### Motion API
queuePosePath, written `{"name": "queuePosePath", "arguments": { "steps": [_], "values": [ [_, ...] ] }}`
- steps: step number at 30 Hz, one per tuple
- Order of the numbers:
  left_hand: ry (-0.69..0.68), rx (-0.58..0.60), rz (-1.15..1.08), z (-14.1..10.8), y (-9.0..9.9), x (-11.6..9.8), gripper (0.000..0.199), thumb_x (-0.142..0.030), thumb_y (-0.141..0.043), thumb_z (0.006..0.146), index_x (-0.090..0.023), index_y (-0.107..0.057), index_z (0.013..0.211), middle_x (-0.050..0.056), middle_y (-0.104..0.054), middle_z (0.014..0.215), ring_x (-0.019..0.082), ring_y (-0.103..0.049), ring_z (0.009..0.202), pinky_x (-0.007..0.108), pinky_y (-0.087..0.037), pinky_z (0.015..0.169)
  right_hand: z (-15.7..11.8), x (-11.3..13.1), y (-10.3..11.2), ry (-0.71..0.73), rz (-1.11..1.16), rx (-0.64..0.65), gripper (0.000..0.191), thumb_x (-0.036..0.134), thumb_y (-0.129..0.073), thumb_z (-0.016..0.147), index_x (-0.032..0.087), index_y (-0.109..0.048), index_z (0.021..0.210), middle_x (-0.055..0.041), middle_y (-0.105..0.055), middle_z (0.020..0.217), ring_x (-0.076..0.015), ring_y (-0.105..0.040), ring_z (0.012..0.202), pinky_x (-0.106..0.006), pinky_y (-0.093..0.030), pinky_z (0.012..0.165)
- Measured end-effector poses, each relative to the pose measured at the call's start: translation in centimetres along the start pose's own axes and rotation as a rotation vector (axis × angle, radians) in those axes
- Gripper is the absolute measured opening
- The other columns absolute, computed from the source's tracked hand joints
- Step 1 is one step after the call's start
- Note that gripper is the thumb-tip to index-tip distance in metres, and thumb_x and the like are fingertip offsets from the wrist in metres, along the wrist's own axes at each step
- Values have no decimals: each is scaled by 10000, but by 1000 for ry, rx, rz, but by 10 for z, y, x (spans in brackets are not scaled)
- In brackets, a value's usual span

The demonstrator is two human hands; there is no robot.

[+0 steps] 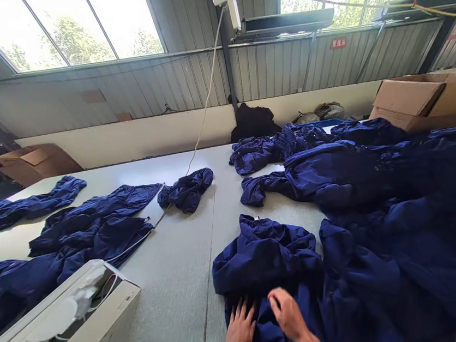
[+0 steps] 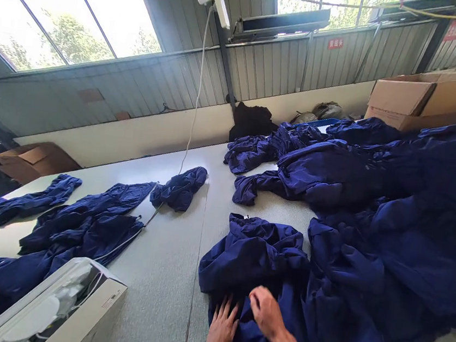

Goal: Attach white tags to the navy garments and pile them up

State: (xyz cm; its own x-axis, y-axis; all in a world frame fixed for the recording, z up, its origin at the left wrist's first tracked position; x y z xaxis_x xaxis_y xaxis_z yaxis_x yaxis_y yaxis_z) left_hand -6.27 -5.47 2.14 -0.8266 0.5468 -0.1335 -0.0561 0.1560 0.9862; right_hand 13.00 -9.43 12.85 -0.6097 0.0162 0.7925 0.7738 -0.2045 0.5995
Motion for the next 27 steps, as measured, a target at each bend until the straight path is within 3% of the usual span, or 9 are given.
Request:
{"name": "queuePosePath", "arguments": {
  "steps": [3, 5, 9, 12, 16, 19, 21, 24, 27],
  "values": [
    [-43, -131, 67, -29, -19, 6, 689, -203, -482, 876, -402, -237, 1488, -15, -314, 1573, 261, -332, 1425, 469, -350, 1134, 47, -17, 35, -16, -258, -72, 424, 366, -449, 910, 220, -597, 1279, -118, -527, 1395, -271, -437, 1328, -438, -337, 1106],
    [-78, -183, 100, -45, -27, 15, 690, -235, -511, 861, -395, -260, 1483, -11, -365, 1546, 264, -396, 1389, 449, -391, 1104, 65, -47, 44, -140, -433, -59, 514, 406, -505, 881, 219, -532, 1360, -137, -421, 1488, -327, -311, 1412, -507, -275, 1127],
    [-157, -207, 113, -70, -39, 40, 614, -390, -597, 818, -403, -432, 1409, -6, -538, 1420, 270, -534, 1272, 408, -461, 1025, 65, -111, 39, -359, -675, 5, 494, 423, -542, 867, 124, -601, 1257, -227, -372, 1493, -378, -294, 1415, -496, -279, 1109],
    [-103, -168, 66, -76, -37, 47, 521, -447, -629, 791, -414, -565, 1307, -1, -606, 1351, 279, -578, 1216, 400, -477, 995, 57, -130, 30, -367, -843, -83, 518, 365, -601, 825, 120, -547, 1278, -248, -212, 1561, -378, -178, 1458, -527, -186, 1141],
    [98, -120, -45, -57, 7, 25, 439, -355, -580, 847, -339, -602, 1285, 35, -672, 1242, 249, -625, 1114, 385, -478, 995, 65, -130, 30, -458, -943, -214, 944, 369, -688, 726, 121, -194, 1491, -260, -22, 1591, -402, -49, 1474, -619, -128, 1124],
    [139, -212, -86, -25, 66, 1, 502, -263, -502, 902, -322, -473, 1400, 35, -602, 1325, 210, -561, 1202, 357, -440, 1053, 77, -138, 34, -638, -768, -104, 1125, 420, -681, 711, 74, 27, 1513, -329, -227, 1514, -415, -298, 1402, -573, -313, 1049],
    [97, -242, -102, -4, 97, -8, 544, -301, -512, 908, -368, -400, 1437, 24, -470, 1468, 234, -425, 1352, 419, -364, 1129, 81, -144, 37, -679, -664, -16, 1129, 415, -663, 721, 26, 51, 1503, -337, -403, 1397, -397, -472, 1286, -515, -402, 977],
    [-11, -2, -140, 13, 103, -8, 487, -357, -532, 898, -392, -472, 1380, 31, -384, 1533, 283, -329, 1420, 530, -301, 1148, 77, -147, 42, -651, -649, 46, 978, 359, -647, 733, -18, -138, 1478, -303, -538, 1254, -369, -577, 1170, -465, -446, 922],
    [-49, 352, -133, 2, 71, 5, 333, -297, -492, 910, -316, -634, 1211, 81, -516, 1427, 282, -465, 1331, 513, -369, 1100, 61, -144, 41, -666, -646, 77, 653, 270, -631, 729, 39, -457, 1315, -231, -630, 1110, -333, -646, 1056, -435, -478, 858]
  ]
}}
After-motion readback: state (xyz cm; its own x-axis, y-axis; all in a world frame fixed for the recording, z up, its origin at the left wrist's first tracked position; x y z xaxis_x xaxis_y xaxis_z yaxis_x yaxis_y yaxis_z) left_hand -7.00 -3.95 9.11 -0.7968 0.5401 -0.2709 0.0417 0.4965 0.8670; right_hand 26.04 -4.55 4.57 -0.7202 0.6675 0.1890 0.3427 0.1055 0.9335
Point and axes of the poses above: each hand's wrist, its own z-axis towards the middle knuckle, its own y-axis out of the back of the hand, x = y × z, the point moved 3 cm from there along z, towards the middle knuckle
